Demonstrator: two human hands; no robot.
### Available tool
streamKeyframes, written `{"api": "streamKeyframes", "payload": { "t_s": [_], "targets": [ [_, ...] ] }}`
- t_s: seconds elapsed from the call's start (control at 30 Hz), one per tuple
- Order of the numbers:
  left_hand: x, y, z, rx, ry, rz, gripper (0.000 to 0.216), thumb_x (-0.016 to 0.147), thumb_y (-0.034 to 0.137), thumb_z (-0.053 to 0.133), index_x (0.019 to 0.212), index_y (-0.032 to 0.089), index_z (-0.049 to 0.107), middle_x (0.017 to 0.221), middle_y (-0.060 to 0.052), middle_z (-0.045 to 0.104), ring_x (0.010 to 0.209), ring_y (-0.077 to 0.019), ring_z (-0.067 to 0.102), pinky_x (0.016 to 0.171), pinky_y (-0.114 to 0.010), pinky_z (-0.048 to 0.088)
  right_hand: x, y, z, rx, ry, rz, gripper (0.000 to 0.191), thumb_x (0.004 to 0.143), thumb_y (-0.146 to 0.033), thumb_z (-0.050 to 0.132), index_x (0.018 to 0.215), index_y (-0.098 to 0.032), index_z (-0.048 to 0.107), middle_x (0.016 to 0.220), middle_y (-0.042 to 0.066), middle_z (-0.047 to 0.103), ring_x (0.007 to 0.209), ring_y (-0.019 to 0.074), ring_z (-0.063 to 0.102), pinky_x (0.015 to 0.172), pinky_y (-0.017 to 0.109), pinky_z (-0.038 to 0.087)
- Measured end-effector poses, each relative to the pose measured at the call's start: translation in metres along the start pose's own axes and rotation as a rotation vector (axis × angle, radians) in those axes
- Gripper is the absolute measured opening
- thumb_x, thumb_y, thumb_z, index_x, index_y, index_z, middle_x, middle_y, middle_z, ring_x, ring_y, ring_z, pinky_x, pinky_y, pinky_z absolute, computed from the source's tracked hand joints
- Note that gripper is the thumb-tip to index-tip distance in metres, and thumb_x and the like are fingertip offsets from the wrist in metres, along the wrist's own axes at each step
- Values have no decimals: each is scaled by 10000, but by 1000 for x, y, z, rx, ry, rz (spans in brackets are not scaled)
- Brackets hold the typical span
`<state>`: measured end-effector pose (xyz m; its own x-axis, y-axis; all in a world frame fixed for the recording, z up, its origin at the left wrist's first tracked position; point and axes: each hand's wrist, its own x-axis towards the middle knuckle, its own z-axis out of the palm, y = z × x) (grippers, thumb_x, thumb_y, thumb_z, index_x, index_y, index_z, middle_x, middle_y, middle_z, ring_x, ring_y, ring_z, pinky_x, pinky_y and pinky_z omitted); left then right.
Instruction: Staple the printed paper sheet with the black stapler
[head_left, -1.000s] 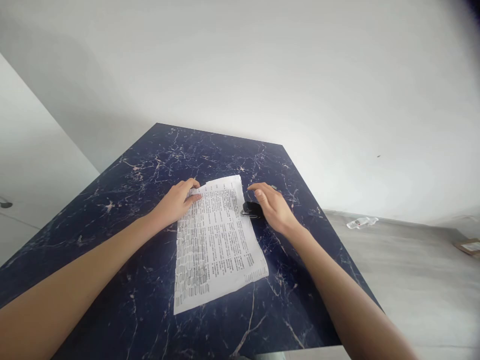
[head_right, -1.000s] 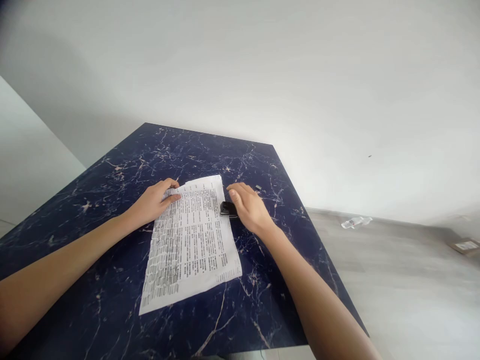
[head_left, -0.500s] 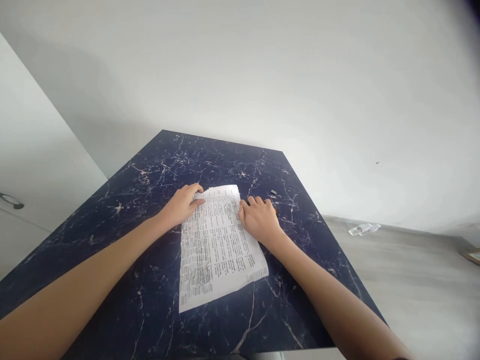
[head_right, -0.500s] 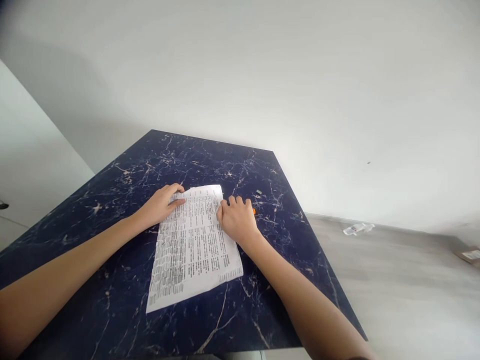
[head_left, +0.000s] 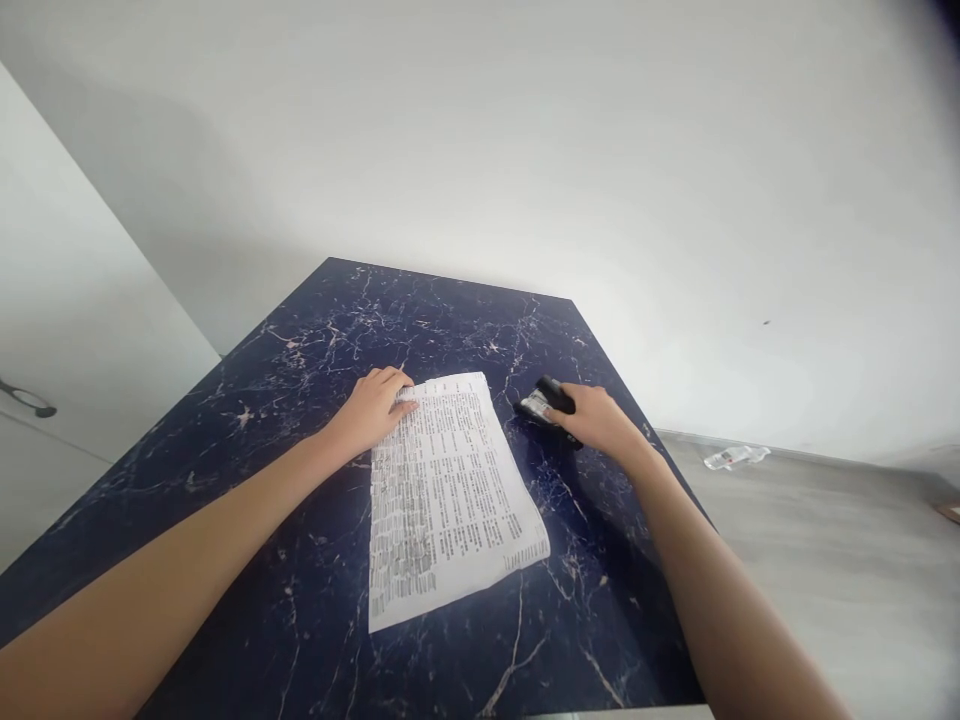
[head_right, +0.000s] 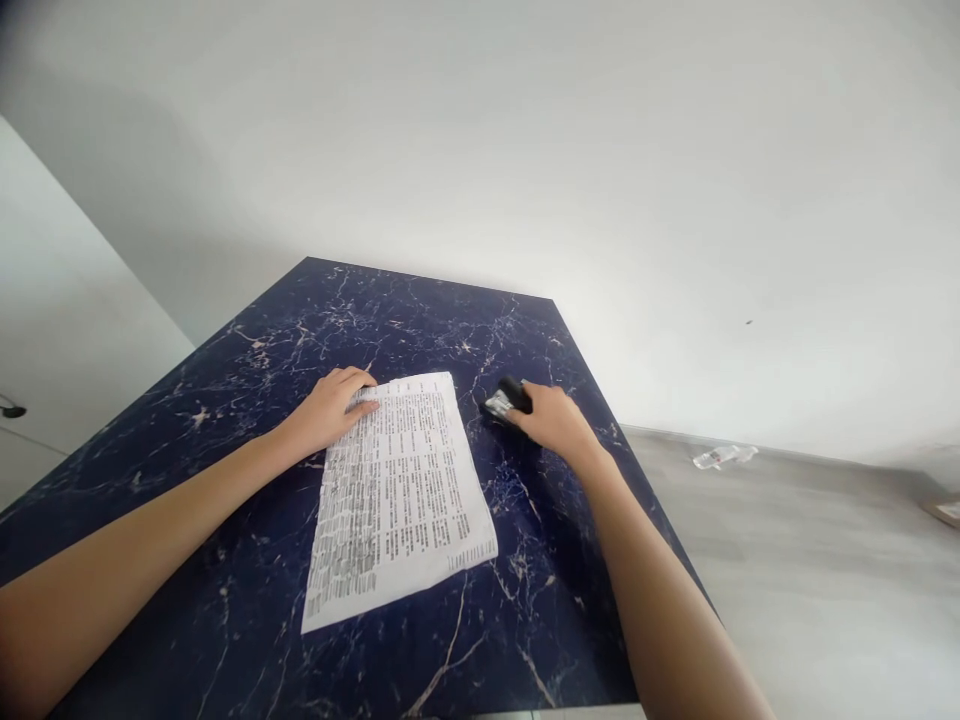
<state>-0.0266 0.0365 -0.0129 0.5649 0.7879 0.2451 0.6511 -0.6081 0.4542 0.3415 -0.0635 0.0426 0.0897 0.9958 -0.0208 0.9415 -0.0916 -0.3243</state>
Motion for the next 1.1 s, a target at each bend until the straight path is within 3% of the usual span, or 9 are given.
{"api": "streamKeyframes", "payload": {
  "t_s": [0.07, 0.13, 0.3, 0.4, 0.5, 0.73, 0.9, 1.0, 1.1],
  "targets": [
    [-1, 0, 0, -9, 6, 22, 260, 991, 356, 565, 1179, 209, 667, 1258, -106, 638, 1173, -323, 555, 1047, -550, 421, 4, 2, 3, 12, 149, 169, 286, 874, -427, 633, 990, -169, 677, 759, 108, 684, 584, 245, 622, 526, 378, 451],
    [-1, -1, 1, -14, 6, 43, 284, 994, 366, 562, 1201, 219, 689, 1265, -102, 635, 1177, -321, 552, 1065, -555, 408, 1, -11, 11, 111, 203, 177, 313, 890, -444, 626, 1028, -166, 666, 789, 120, 692, 608, 252, 633, 522, 387, 468],
    [-3, -2, 4, 8, -7, 66, 406, 1027, 398, 501, 1385, 270, 643, 1350, -99, 605, 1228, -323, 528, 1092, -568, 386, -31, -88, 49, 313, -3, -143, 264, 966, -474, 599, 1022, -216, 589, 873, 94, 696, 635, 196, 625, 513, 341, 470],
    [-4, -2, 4, 21, -7, 84, 416, 1030, 389, 485, 1405, 295, 640, 1362, -101, 600, 1236, -329, 531, 1097, -570, 387, -49, -126, 67, 241, -3, -291, 134, 961, -339, 570, 926, -230, 500, 866, 64, 665, 659, 181, 596, 534, 313, 421],
    [-4, -1, 3, 24, -10, 94, 398, 1022, 378, 489, 1372, 298, 662, 1349, -103, 606, 1241, -334, 545, 1098, -573, 396, -57, -138, 74, 172, 15, -357, 97, 933, -243, 531, 925, -236, 434, 904, 64, 642, 712, 193, 589, 556, 304, 391],
    [-3, -1, 0, -101, 148, -4, 311, 1024, 335, 486, 1268, 225, 643, 1299, -107, 603, 1268, -289, 559, 1123, -491, 427, -80, -111, 61, 182, -34, -280, 120, 929, -246, 520, 955, -247, 403, 892, 61, 652, 687, 207, 603, 554, 311, 393],
    [-3, -1, 2, -95, 157, 5, 208, 1016, 273, 500, 1132, 208, 658, 1228, -98, 608, 1192, -284, 590, 1087, -502, 444, -117, -59, 49, 190, -12, -91, 138, 951, -367, 543, 1003, -256, 477, 851, 79, 679, 681, 258, 654, 570, 372, 450],
    [-3, -2, 2, -106, 159, -2, 214, 1032, 254, 465, 1115, 210, 658, 1208, -96, 606, 1166, -280, 593, 1069, -510, 449, -129, -23, 38, 270, -120, 32, 312, 948, -504, 585, 1136, -258, 546, 923, 122, 714, 667, 282, 675, 531, 397, 490],
    [-2, -4, 3, -133, 173, -2, 237, 1047, 242, 427, 1087, 210, 658, 1188, -93, 600, 1147, -268, 595, 1060, -496, 456, -122, 5, 24, 319, -106, 24, 432, 1000, -621, 444, 1183, -265, 606, 955, 122, 731, 679, 279, 693, 551, 409, 543]
  ]
}}
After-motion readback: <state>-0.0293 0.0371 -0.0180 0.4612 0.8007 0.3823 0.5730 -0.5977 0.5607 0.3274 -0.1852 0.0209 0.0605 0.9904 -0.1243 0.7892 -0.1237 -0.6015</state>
